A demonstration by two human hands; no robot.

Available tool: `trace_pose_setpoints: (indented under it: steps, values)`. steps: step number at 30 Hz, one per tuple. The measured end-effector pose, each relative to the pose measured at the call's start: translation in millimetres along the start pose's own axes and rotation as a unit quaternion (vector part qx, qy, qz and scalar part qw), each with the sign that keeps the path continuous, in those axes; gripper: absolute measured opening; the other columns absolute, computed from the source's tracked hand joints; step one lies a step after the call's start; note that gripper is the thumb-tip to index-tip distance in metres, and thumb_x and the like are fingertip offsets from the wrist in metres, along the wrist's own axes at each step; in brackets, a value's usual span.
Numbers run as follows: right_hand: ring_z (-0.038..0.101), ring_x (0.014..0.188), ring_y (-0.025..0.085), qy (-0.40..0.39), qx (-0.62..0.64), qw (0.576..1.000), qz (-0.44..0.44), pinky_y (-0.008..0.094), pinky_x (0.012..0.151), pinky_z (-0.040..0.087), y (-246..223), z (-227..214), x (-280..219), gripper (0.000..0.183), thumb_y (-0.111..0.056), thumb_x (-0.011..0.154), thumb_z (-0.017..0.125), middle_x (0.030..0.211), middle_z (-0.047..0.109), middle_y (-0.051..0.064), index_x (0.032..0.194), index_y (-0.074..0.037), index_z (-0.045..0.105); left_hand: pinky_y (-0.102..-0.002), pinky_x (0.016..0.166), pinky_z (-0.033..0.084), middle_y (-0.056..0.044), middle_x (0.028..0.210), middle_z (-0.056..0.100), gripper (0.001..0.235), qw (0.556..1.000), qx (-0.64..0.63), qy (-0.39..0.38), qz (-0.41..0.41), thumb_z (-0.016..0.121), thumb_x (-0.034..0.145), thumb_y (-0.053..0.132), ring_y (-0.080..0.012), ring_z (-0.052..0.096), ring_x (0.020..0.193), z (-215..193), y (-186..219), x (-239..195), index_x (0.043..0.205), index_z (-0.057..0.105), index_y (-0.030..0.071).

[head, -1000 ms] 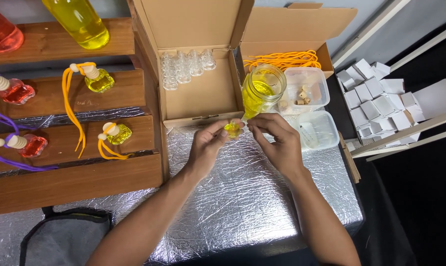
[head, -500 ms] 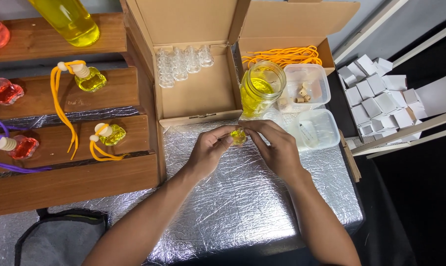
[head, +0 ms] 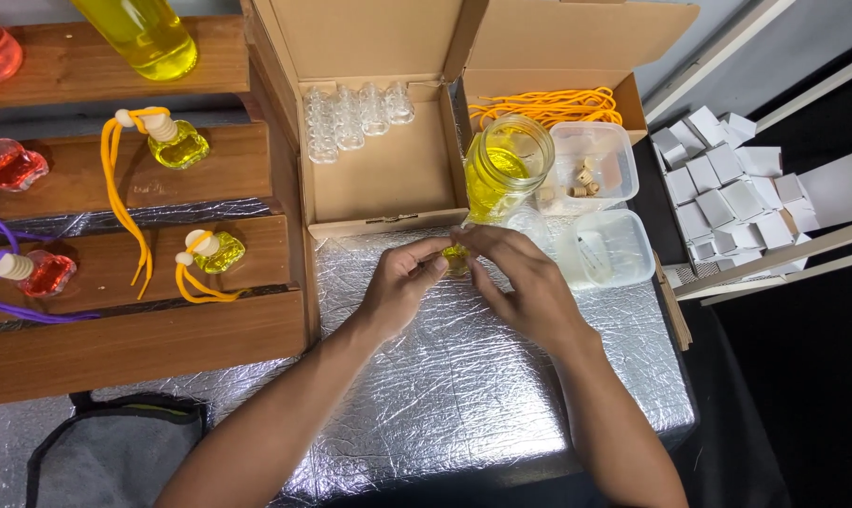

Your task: Filling small glass bottles with fragrance oil using a syringe and assembling them with wooden caps and decorative strings.

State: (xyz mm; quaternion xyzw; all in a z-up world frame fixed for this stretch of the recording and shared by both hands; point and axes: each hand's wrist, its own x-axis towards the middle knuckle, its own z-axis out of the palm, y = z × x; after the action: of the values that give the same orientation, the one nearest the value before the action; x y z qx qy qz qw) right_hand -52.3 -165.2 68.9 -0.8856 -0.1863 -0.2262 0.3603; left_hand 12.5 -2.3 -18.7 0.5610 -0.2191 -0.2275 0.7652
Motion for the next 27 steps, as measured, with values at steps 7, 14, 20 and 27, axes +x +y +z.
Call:
trace_pose_setpoints:
  steps: [7, 14, 20, 27]
  values:
    - [0.067, 0.117, 0.042, -0.069, 0.013, 0.995, 0.077, 0.058, 0.104, 0.051, -3.3, 6.6, -2.6, 0.067, 0.001, 0.075, 0.085, 0.122, 0.072, 0.022, 0.137, 0.001, 0.058, -0.033, 0.086, 0.055, -0.020, 0.106, 0.072, 0.035, 0.997, -0.069, 0.032, -0.030, 0.056, 0.100, 0.013, -0.0205, 0.066, 0.095, 2.3, 0.3, -2.1, 0.129, 0.064, -0.005]
    - [0.063, 0.126, 0.039, -0.042, 0.059, 0.989, 0.126, 0.056, 0.109, 0.048, 11.5, 24.4, -8.9, 0.071, 0.004, 0.080, 0.081, 0.131, 0.069, 0.017, 0.143, -0.002, 0.049, -0.039, 0.089, 0.057, -0.026, 0.108, 0.070, 0.038, 0.990, -0.122, 0.059, -0.032, 0.060, 0.099, 0.012, -0.0264, 0.067, 0.098, -4.1, -20.0, 0.9, 0.129, 0.061, -0.011]
    - [0.062, 0.127, 0.036, -0.016, 0.114, 0.979, 0.168, 0.055, 0.110, 0.047, 16.8, 31.2, -16.0, 0.063, 0.004, 0.079, 0.083, 0.129, 0.072, 0.015, 0.131, -0.003, 0.048, -0.034, 0.087, 0.058, -0.022, 0.106, 0.072, 0.035, 0.993, -0.094, 0.063, -0.030, 0.060, 0.099, 0.010, -0.0214, 0.068, 0.097, -8.2, -27.9, -5.8, 0.128, 0.064, -0.009]
    - [0.066, 0.121, 0.036, -0.032, 0.064, 0.983, 0.168, 0.054, 0.106, 0.049, 6.8, 26.5, -10.4, 0.051, -0.004, 0.080, 0.086, 0.123, 0.075, 0.016, 0.119, -0.005, 0.052, -0.036, 0.089, 0.056, -0.024, 0.106, 0.073, 0.030, 0.999, -0.025, 0.033, -0.006, 0.056, 0.100, 0.005, -0.0226, 0.068, 0.097, -16.9, -25.0, -1.7, 0.126, 0.066, -0.006]
